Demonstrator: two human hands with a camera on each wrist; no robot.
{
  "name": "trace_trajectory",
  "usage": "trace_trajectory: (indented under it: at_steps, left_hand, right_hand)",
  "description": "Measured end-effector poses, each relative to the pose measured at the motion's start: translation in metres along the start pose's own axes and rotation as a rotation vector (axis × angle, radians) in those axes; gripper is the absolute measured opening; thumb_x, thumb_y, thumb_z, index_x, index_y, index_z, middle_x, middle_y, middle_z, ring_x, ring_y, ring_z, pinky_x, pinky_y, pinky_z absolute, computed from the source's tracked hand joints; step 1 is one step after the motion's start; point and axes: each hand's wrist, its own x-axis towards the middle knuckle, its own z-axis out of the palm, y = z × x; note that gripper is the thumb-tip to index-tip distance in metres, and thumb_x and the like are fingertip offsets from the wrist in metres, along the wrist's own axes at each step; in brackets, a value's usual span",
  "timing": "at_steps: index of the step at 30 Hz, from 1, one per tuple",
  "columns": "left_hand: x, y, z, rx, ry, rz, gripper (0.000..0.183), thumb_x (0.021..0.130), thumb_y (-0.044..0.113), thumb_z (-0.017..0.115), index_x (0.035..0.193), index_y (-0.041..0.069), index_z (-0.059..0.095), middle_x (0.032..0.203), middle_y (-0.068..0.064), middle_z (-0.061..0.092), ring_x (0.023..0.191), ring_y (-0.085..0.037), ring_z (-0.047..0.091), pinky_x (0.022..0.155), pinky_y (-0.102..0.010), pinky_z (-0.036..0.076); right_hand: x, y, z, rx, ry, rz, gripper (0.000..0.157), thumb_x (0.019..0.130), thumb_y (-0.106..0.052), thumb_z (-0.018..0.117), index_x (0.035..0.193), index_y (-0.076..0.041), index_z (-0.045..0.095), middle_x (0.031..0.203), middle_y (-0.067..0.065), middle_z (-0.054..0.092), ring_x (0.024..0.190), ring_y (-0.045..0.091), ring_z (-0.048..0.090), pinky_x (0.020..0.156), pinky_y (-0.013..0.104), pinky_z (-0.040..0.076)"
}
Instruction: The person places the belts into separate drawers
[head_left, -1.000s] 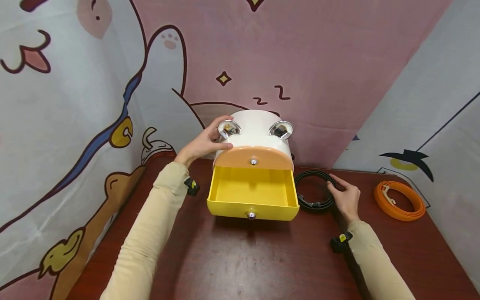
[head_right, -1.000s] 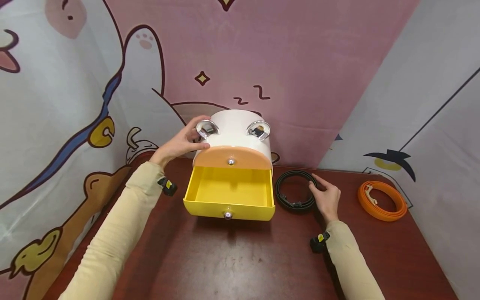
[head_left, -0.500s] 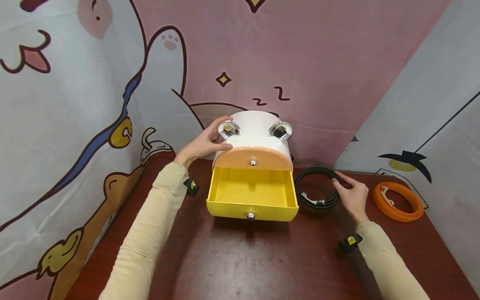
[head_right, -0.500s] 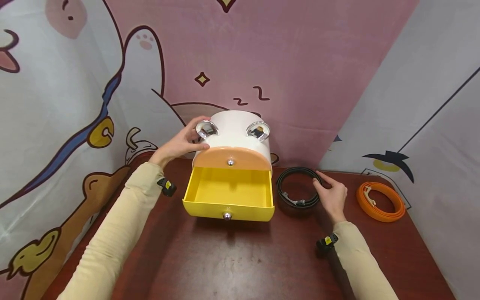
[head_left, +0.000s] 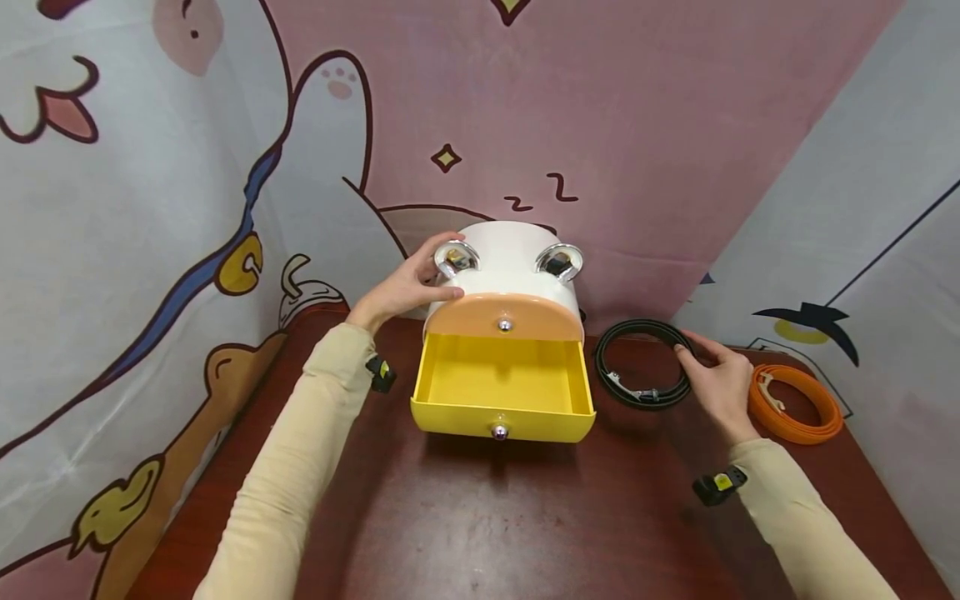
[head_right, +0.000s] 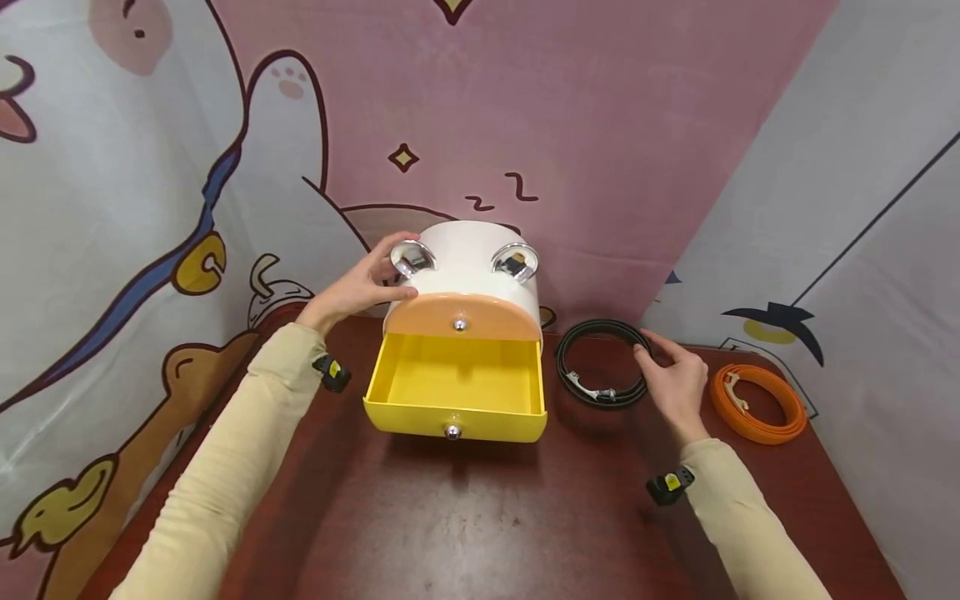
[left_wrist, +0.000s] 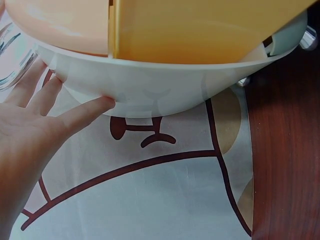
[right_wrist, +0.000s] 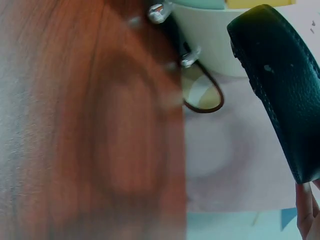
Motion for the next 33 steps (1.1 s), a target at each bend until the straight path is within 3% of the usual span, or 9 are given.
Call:
trace_trajectory:
  at_steps: [4,11,24,33]
  left_hand:
    - [-0.001,0.001,-0.001,0.007,0.016,0.002,0.081,0.086,0.003,0.072,0.150,0.025,0.028,0.133,-0.013,0.053,0.113,-0.032,0.053,0.097,-0.041,0.041]
    - [-0.002,-0.001,-0.001,0.017,0.015,0.006,0.082,0.086,0.003,0.073,0.151,0.024,0.027,0.131,-0.015,0.054,0.114,-0.035,0.052,0.100,-0.044,0.037]
    - [0.000,0.001,-0.001,0.017,-0.001,-0.003,0.081,0.087,0.002,0.071,0.151,0.024,0.027,0.135,-0.013,0.051,0.115,-0.029,0.053,0.097,-0.042,0.041]
    - [0.000,0.002,0.000,0.029,0.000,-0.020,0.081,0.086,0.005,0.073,0.150,0.026,0.028,0.136,-0.011,0.050,0.119,-0.028,0.051,0.101,-0.045,0.037]
  right_hand:
    - [0.005,-0.013,-0.005,0.028,0.002,-0.023,0.028,0.090,-0.015,0.069,0.116,-0.004,0.071,0.097,0.013,0.071,0.071,-0.011,0.058,0.060,0.008,0.044]
    - [0.013,-0.030,-0.013,0.073,0.005,-0.077,0.026,0.089,-0.010,0.069,0.114,-0.002,0.071,0.085,-0.022,0.063,0.069,-0.010,0.060,0.058,0.009,0.045]
    - [0.013,-0.057,-0.024,0.072,0.004,-0.101,0.026,0.087,-0.010,0.072,0.112,-0.004,0.073,0.085,-0.031,0.060,0.063,-0.010,0.059,0.052,0.009,0.043]
    - [0.009,-0.079,-0.025,0.110,-0.061,-0.100,0.027,0.086,-0.006,0.072,0.113,-0.002,0.072,0.085,-0.027,0.062,0.063,-0.006,0.062,0.051,0.011,0.044]
